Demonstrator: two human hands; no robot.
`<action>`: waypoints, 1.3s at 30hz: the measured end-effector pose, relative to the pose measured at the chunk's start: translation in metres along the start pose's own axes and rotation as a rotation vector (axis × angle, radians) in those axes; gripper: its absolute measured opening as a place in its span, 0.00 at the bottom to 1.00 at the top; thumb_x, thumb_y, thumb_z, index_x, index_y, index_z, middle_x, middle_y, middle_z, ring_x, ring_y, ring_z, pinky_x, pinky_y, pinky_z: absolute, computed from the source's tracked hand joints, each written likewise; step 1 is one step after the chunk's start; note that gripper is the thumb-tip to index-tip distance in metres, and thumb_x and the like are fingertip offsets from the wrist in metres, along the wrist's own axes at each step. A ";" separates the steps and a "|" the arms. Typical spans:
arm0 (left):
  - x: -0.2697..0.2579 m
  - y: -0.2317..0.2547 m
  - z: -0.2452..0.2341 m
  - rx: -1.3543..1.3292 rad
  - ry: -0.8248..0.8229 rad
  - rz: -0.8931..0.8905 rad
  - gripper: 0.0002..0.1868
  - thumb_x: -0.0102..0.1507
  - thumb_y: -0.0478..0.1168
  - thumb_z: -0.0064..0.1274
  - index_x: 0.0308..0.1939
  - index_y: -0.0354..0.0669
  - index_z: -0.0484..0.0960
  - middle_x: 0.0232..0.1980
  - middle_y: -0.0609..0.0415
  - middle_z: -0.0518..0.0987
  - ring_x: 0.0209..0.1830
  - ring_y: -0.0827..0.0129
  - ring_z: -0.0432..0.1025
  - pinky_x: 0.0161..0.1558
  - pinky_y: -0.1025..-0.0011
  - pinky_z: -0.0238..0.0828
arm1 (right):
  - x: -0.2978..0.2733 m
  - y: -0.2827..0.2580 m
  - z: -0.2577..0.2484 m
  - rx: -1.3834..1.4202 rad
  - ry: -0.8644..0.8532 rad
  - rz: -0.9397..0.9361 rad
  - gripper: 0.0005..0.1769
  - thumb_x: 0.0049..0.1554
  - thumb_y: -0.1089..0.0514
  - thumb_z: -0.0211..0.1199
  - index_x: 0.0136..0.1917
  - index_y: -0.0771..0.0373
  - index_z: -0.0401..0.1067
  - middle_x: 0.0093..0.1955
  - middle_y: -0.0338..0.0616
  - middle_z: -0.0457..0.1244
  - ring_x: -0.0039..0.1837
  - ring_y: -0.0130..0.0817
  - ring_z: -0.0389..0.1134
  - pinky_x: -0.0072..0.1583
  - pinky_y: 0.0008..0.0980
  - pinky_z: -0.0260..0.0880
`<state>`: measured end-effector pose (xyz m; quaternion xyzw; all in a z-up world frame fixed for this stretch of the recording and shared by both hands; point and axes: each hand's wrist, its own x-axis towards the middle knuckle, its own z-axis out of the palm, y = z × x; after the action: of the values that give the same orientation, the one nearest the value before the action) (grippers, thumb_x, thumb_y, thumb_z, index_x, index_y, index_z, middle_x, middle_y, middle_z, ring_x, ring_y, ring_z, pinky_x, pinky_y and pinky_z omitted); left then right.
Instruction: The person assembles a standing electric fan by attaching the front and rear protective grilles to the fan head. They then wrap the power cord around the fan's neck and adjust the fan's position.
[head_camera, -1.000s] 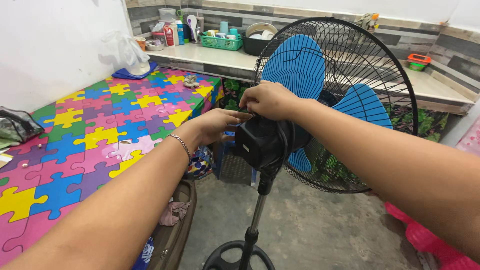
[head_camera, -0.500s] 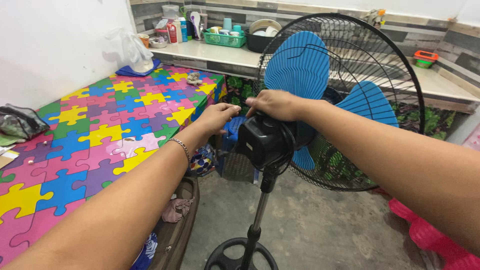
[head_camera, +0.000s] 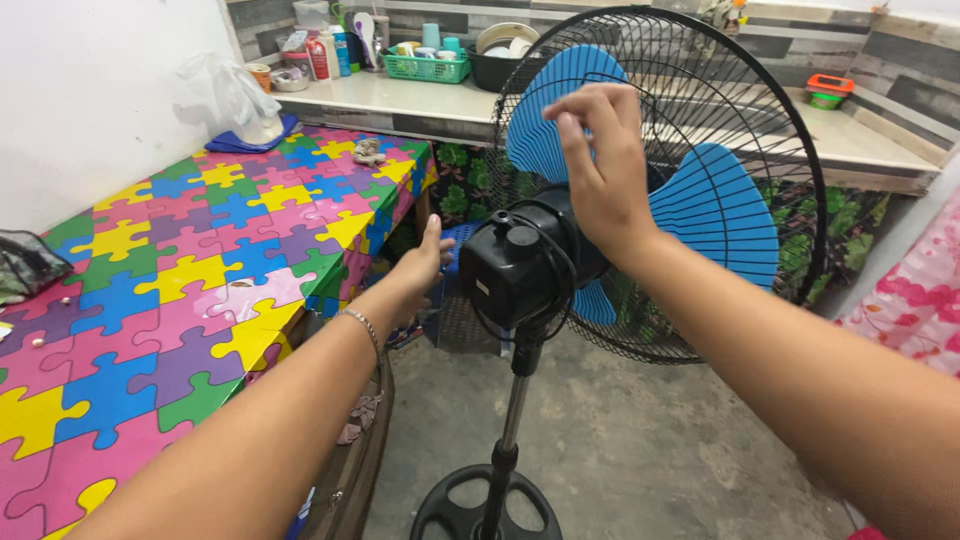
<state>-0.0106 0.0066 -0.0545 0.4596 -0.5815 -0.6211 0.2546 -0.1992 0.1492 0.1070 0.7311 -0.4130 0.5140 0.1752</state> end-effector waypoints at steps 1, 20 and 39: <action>-0.010 0.001 0.005 -0.007 -0.034 0.000 0.51 0.58 0.78 0.14 0.77 0.60 0.62 0.80 0.56 0.59 0.81 0.52 0.47 0.72 0.36 0.38 | -0.008 -0.009 -0.009 0.033 0.039 0.001 0.06 0.71 0.62 0.54 0.57 0.62 0.71 0.61 0.48 0.56 0.64 0.37 0.62 0.61 0.34 0.69; -0.098 -0.024 0.034 -0.455 0.385 0.149 0.41 0.68 0.68 0.36 0.81 0.55 0.58 0.79 0.57 0.61 0.76 0.57 0.57 0.60 0.47 0.58 | -0.338 0.028 -0.034 0.467 -0.495 1.975 0.18 0.64 0.50 0.50 0.60 0.60 0.72 0.54 0.42 0.66 0.54 0.35 0.69 0.55 0.38 0.71; -0.068 0.020 0.059 0.177 0.244 1.009 0.31 0.62 0.63 0.61 0.62 0.51 0.78 0.61 0.49 0.80 0.66 0.61 0.75 0.70 0.65 0.70 | -0.337 0.152 0.174 1.355 1.381 2.728 0.43 0.67 0.53 0.54 0.79 0.50 0.25 0.78 0.89 0.37 0.58 0.53 0.74 0.51 0.49 0.76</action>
<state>-0.0356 0.0888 -0.0225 0.2114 -0.7469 -0.3116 0.5481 -0.2567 0.0822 -0.2921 0.5497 0.2723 -0.5571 0.5598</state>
